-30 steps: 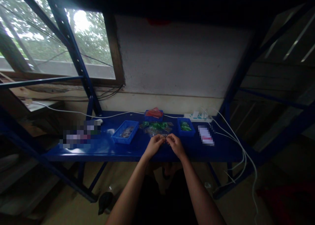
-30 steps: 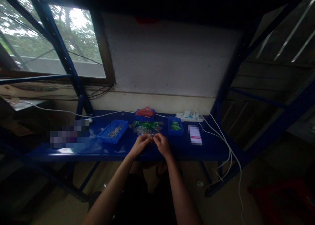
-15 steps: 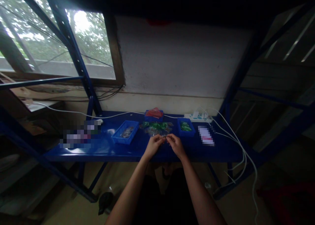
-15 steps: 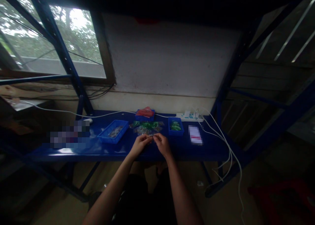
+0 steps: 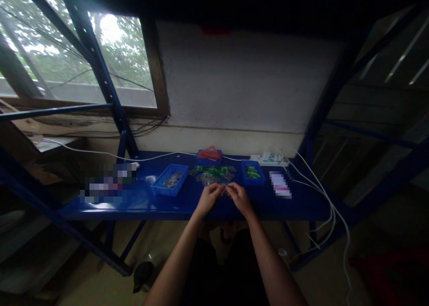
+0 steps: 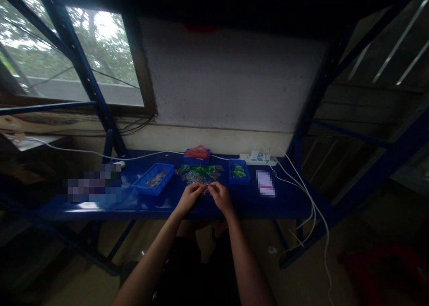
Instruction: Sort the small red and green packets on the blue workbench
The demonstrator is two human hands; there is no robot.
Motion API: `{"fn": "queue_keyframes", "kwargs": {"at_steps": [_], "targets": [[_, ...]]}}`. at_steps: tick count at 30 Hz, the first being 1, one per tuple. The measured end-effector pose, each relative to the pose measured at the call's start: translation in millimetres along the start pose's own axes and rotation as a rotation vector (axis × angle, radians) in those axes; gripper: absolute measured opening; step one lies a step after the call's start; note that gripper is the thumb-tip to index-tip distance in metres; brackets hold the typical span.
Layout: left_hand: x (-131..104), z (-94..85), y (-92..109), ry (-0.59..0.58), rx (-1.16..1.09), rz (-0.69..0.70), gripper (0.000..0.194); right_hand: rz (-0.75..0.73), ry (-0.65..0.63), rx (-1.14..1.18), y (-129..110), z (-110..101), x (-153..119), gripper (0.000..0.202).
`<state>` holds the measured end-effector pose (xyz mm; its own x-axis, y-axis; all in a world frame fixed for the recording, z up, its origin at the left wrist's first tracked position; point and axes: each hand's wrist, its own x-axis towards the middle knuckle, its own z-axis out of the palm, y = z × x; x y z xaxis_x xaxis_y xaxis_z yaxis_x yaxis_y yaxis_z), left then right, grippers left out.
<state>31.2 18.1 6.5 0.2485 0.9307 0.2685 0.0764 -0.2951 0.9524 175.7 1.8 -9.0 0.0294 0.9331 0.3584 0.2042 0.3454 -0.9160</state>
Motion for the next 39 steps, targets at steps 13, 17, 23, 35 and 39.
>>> {"fn": "queue_keyframes", "kwargs": {"at_steps": [13,17,23,35,39], "targets": [[0.7,1.7,0.9,0.005,-0.055,-0.025,0.033,0.021,-0.004,0.023,-1.9,-1.7,-0.1,0.026],[1.3,2.2,-3.3,0.031,-0.085,-0.017,0.033,0.031,0.019,0.044,-1.6,-1.3,0.1,0.025],[2.3,2.2,-7.4,0.033,-0.081,-0.010,0.035,0.018,0.041,0.026,-1.9,-2.5,0.7,0.027],[0.4,1.9,0.6,0.020,-0.030,-0.031,0.038,0.037,0.034,0.035,-0.1,-2.3,0.7,0.026],[0.9,1.5,-1.8,0.026,-0.018,-0.038,0.038,0.041,0.016,0.052,-4.1,-2.2,-0.5,0.025]]}}
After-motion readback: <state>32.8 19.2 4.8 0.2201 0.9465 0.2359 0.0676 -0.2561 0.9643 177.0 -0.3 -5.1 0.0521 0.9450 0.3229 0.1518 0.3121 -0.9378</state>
